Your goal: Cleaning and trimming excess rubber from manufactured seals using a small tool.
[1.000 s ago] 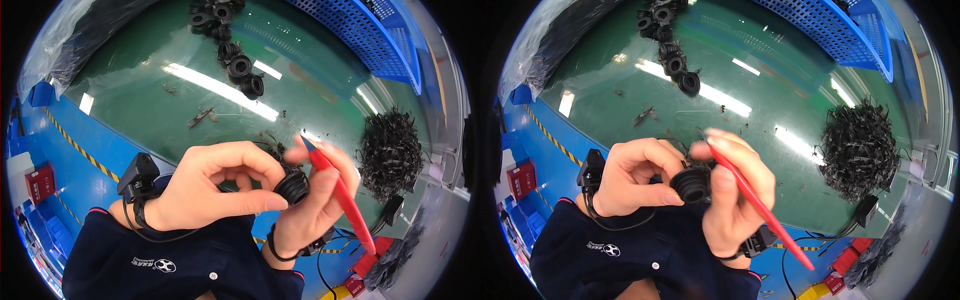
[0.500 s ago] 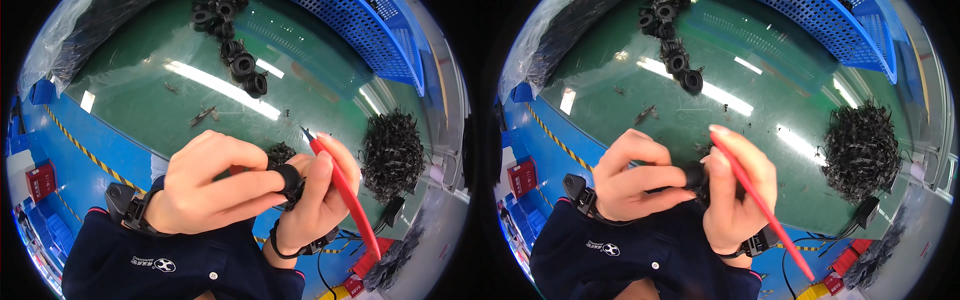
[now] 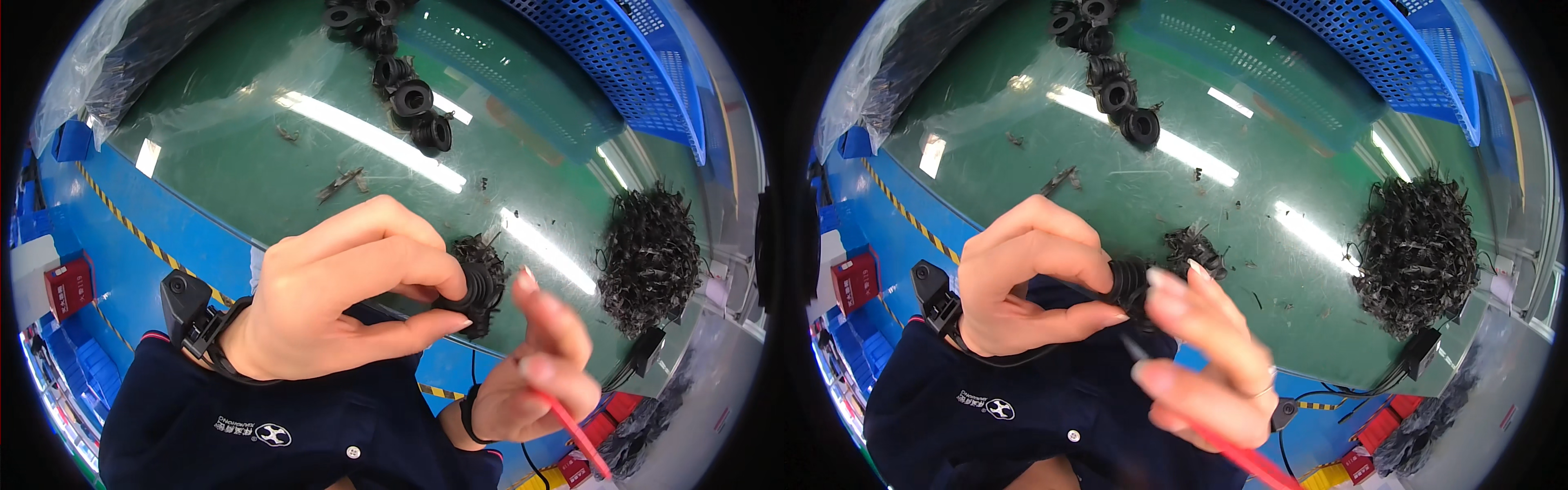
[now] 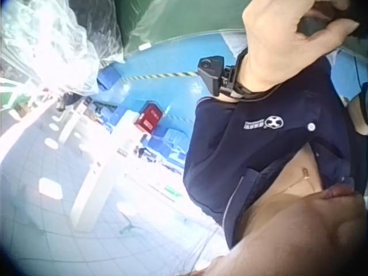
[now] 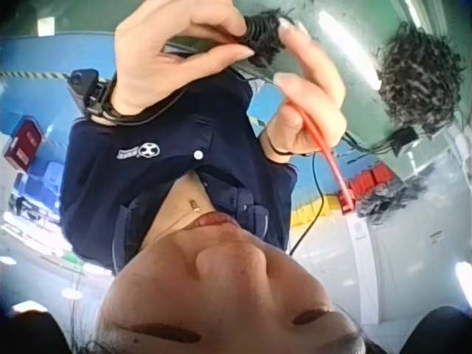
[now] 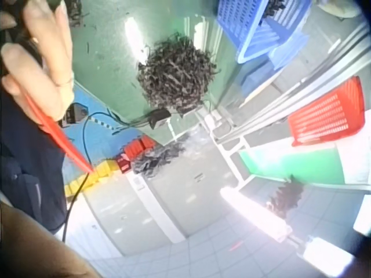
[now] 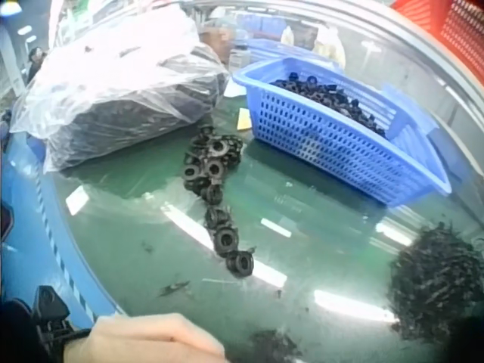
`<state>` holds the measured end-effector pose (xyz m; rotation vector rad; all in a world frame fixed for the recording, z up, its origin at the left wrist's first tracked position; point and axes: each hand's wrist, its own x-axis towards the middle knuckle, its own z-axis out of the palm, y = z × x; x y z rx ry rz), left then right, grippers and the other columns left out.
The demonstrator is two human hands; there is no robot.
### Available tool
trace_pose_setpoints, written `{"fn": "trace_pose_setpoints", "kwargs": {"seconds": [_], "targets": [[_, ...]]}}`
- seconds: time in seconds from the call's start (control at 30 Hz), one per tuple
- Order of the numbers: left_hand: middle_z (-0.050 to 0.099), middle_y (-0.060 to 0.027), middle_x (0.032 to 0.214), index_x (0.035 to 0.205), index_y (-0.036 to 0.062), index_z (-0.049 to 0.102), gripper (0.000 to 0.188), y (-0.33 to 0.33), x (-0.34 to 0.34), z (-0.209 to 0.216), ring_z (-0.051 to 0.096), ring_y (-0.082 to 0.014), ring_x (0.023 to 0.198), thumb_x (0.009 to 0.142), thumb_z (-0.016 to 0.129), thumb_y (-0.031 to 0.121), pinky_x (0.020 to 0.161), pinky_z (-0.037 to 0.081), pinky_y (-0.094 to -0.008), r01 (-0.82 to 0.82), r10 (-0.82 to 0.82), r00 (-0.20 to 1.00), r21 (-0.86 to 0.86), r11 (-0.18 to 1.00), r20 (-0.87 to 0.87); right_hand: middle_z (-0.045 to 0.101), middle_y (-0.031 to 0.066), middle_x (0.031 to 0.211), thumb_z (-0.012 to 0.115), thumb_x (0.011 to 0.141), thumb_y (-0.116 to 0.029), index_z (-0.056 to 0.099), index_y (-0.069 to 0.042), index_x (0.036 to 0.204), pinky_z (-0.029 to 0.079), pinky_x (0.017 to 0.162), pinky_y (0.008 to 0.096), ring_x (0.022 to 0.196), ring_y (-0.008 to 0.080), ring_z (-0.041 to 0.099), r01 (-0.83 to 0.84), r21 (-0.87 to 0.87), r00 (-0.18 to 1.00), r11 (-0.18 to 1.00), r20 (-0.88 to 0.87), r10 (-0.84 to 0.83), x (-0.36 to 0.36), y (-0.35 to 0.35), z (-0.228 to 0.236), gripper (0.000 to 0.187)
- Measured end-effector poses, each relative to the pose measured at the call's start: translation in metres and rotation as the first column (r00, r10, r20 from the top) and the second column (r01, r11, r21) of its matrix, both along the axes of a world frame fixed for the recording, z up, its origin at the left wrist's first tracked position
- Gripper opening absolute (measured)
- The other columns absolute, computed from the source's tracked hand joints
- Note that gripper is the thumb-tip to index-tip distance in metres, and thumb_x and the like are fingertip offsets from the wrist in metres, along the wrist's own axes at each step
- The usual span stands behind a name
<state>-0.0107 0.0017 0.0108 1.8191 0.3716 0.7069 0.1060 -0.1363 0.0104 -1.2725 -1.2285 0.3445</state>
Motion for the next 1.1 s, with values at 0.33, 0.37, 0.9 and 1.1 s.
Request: {"fn": "trace_pose_setpoints", "kwargs": {"seconds": [0.33,0.37,0.9,1.1], "targets": [[0.054,-0.0077,0.074,0.072,0.0033,0.060,0.023,-0.003,0.000,0.003,0.052,-0.0115,0.061,0.055,0.076,0.003,0.050,0.042,-0.0198,-0.011,0.012,1.000,-0.038,0.999,0.023,0.054,0.0217,0.104,0.069,0.059,-0.013,0.053,-0.004,0.093,0.041,0.082,0.0488,0.095,0.0341,0.055,0.047,-0.131,0.961,0.990,0.275,-0.009,-0.009,-0.001,0.003,0.039],[0.054,-0.0074,0.073,0.072,0.0034,0.060,0.024,-0.003,0.000,0.003,0.052,-0.0115,0.061,0.054,0.076,0.002,0.050,0.041,-0.0199,-0.018,0.018,0.999,-0.005,1.000,0.033,0.056,0.0211,0.102,0.069,0.058,-0.012,0.053,-0.004,0.092,0.043,0.081,0.0467,0.093,0.0330,0.056,0.073,-0.126,0.951,0.989,0.307,-0.031,-0.010,0.001,0.004,0.038],[0.054,-0.0060,0.069,0.067,0.0037,0.061,0.023,-0.006,-0.006,-0.001,0.050,-0.0102,0.053,0.051,0.077,0.002,0.044,0.037,-0.0197,-0.073,0.070,0.997,0.211,0.975,0.021,0.061,0.0177,0.082,0.048,0.083,-0.011,0.049,-0.001,0.094,0.043,0.082,0.0453,0.081,0.0288,0.060,0.525,-0.142,0.645,0.839,0.710,-0.283,-0.016,0.006,0.003,0.015],[0.052,-0.0074,0.069,0.064,0.0035,0.059,0.027,-0.001,0.002,0.001,0.049,-0.0111,0.056,0.046,0.079,0.002,0.048,0.036,-0.0206,-0.039,0.055,0.990,-0.118,0.992,0.129,0.055,0.0228,0.091,0.039,0.089,-0.030,0.043,-0.003,0.090,0.037,0.088,0.0503,0.095,0.0353,0.053,0.204,-0.108,0.970,0.973,-0.111,-0.216,-0.010,0.000,-0.009,0.028]]}}
